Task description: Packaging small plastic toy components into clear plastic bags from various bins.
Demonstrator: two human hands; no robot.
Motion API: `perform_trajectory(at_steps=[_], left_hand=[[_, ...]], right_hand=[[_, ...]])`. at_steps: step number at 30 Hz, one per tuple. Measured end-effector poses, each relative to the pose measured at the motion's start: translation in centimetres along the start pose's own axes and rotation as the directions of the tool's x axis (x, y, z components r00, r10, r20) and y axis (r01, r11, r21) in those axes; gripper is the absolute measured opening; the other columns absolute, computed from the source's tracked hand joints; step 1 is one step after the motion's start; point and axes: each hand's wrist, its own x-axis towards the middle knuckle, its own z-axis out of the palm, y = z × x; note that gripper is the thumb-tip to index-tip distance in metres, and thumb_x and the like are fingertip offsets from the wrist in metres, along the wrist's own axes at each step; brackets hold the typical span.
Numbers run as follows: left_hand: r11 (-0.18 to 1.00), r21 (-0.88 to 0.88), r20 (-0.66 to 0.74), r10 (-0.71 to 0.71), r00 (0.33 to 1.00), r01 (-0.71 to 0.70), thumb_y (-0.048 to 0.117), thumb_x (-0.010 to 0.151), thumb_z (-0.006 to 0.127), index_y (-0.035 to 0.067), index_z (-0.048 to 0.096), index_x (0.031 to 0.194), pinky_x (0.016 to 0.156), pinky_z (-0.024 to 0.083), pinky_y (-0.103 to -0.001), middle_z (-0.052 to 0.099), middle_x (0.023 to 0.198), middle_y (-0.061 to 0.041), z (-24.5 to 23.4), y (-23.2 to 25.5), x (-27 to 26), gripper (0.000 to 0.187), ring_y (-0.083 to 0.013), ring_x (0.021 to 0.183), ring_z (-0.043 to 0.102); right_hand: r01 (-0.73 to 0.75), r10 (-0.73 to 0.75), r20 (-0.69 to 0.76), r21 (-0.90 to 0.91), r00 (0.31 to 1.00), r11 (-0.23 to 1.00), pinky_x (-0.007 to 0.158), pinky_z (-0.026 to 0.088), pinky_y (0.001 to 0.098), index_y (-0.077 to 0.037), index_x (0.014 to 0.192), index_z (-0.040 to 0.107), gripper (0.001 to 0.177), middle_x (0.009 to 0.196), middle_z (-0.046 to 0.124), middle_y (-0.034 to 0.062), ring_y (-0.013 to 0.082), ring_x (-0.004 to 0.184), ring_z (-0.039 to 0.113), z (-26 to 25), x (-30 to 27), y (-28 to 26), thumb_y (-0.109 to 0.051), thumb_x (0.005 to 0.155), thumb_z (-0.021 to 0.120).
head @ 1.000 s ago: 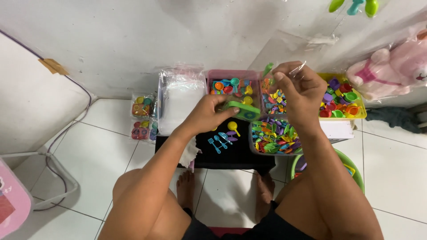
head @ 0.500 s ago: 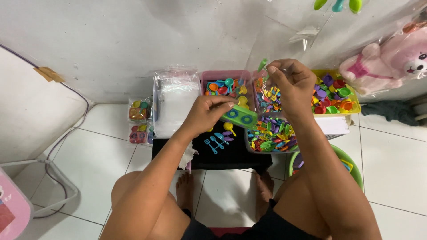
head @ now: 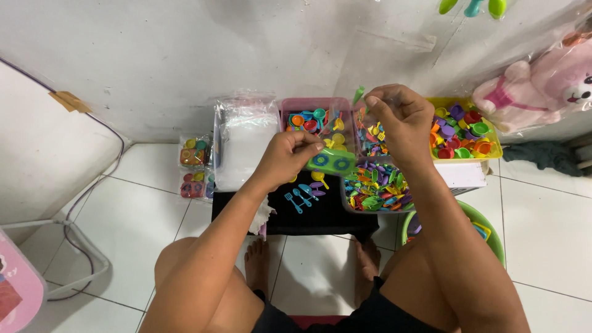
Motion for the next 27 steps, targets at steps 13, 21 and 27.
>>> perform_trajectory(at_steps=[13,21,27], left_hand=[[0.732,0.451,-0.275,0.658,0.701,-0.511,0.030,0.097,0.073,0.010,0.063,0.120,0.091,0.056,-0.037,0.061,0.115,-0.006,1.1,1.8,-0.7,0.032,-0.0274,0.107,0.066],[0.911,0.078,-0.208,0.412,0.887,-0.405,0.036,0.098,0.069,-0.003,0.044,0.147,0.105,0.049,-0.055,0.057,0.138,-0.028,3.9,1.1,-1.8,0.068,-0.0459,0.131,0.054],[0.925,-0.068,-0.281,0.341,0.897,-0.373,0.025,0.106,0.056,0.002,0.062,0.134,0.103,0.054,-0.043,0.070,0.125,-0.018,3.5,1.6,-1.3,0.037,-0.0262,0.124,0.062]], right_hand=[[0.289,-0.222,0.220,-0.351,0.950,0.891,0.058,0.049,0.0305,0.001,0.096,0.074,0.008,0.083,0.064,0.0137,0.0221,0.064,0.062,3.2,-2.0,-0.3,0.004,0.091,0.080],[0.533,-0.377,0.378,-0.635,0.845,0.559,0.057,0.055,0.0348,-0.005,0.101,0.072,0.009,0.098,0.062,0.0071,0.0283,0.071,0.066,6.4,-4.3,-1.5,-0.007,0.093,0.077],[0.532,-0.273,0.473,-0.596,0.838,0.601,0.057,0.057,0.0414,0.001,0.101,0.069,0.023,0.103,0.060,0.0135,0.0363,0.073,0.068,6.9,-4.4,-4.0,-0.002,0.079,0.076]])
